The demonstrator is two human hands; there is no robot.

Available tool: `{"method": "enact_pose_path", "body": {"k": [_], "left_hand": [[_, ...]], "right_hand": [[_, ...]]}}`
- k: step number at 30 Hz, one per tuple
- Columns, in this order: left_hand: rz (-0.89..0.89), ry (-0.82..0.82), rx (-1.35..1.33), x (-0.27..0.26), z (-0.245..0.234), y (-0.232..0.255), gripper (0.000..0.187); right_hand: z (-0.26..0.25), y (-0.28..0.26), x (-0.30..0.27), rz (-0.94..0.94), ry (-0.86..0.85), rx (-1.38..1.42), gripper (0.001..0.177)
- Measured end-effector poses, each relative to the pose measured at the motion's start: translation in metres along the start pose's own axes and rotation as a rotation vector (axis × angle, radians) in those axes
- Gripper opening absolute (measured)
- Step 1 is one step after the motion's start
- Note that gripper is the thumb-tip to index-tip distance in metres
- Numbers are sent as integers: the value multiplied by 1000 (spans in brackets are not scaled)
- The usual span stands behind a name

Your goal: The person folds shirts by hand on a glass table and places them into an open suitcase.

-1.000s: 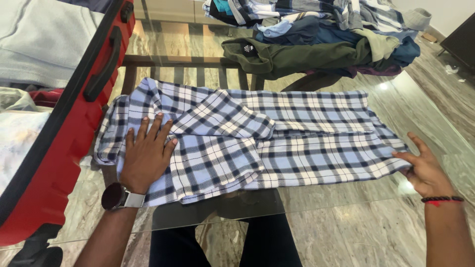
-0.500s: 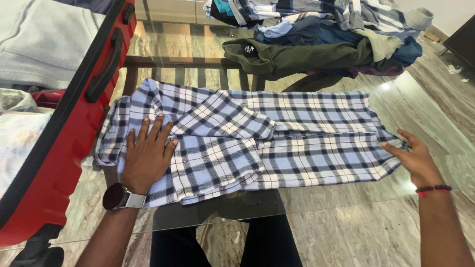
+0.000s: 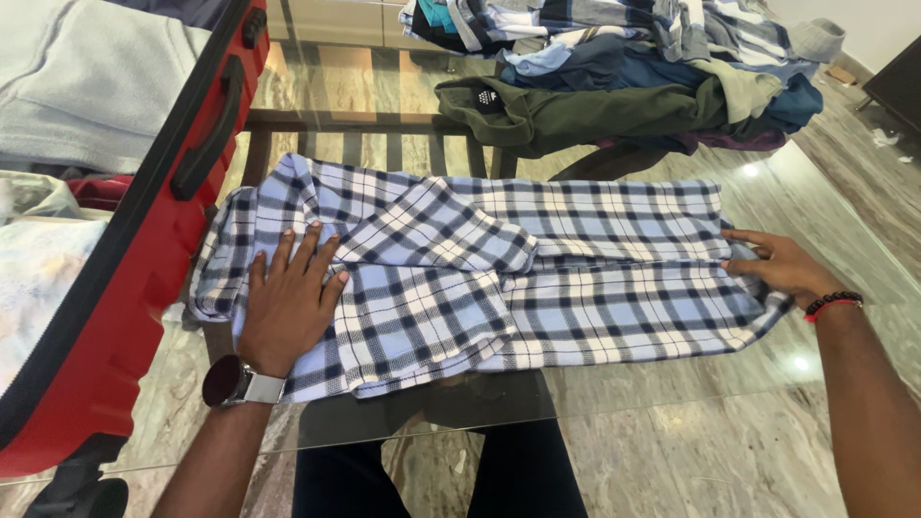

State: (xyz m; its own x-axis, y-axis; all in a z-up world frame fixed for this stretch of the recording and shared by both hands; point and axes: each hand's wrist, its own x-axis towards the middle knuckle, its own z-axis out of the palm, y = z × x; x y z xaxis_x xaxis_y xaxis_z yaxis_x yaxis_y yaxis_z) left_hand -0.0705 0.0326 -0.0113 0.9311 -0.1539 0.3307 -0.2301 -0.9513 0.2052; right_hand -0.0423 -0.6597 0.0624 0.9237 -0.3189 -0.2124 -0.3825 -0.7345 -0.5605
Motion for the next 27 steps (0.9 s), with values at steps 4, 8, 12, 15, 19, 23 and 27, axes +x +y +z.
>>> {"method": "enact_pose_path", "body": {"k": [4, 8, 12, 15, 19, 23, 27], "left_hand": [[6, 6, -1, 0, 1, 0, 58], [16, 21, 0, -1, 2, -1, 57], [5, 13, -17, 0, 3, -2, 57], [17, 26, 13, -1, 4, -2, 57], [11, 18, 15, 0, 3, -2, 57], [7, 17, 22, 0, 3, -3, 58], [9, 42, 26, -1, 5, -1, 57]], "right_hand": [[2, -11, -15, -153, 20, -82, 73], [11, -23, -28, -273, 16, -97, 76], [24, -26, -29, -334, 26, -219, 72], [27, -27, -23, -334, 13, -265, 63], [27, -28, -24, -309, 3, -34, 61], [13, -49, -32, -275, 93, -32, 63], [-1, -91, -39, -255, 80, 262, 62]]}}
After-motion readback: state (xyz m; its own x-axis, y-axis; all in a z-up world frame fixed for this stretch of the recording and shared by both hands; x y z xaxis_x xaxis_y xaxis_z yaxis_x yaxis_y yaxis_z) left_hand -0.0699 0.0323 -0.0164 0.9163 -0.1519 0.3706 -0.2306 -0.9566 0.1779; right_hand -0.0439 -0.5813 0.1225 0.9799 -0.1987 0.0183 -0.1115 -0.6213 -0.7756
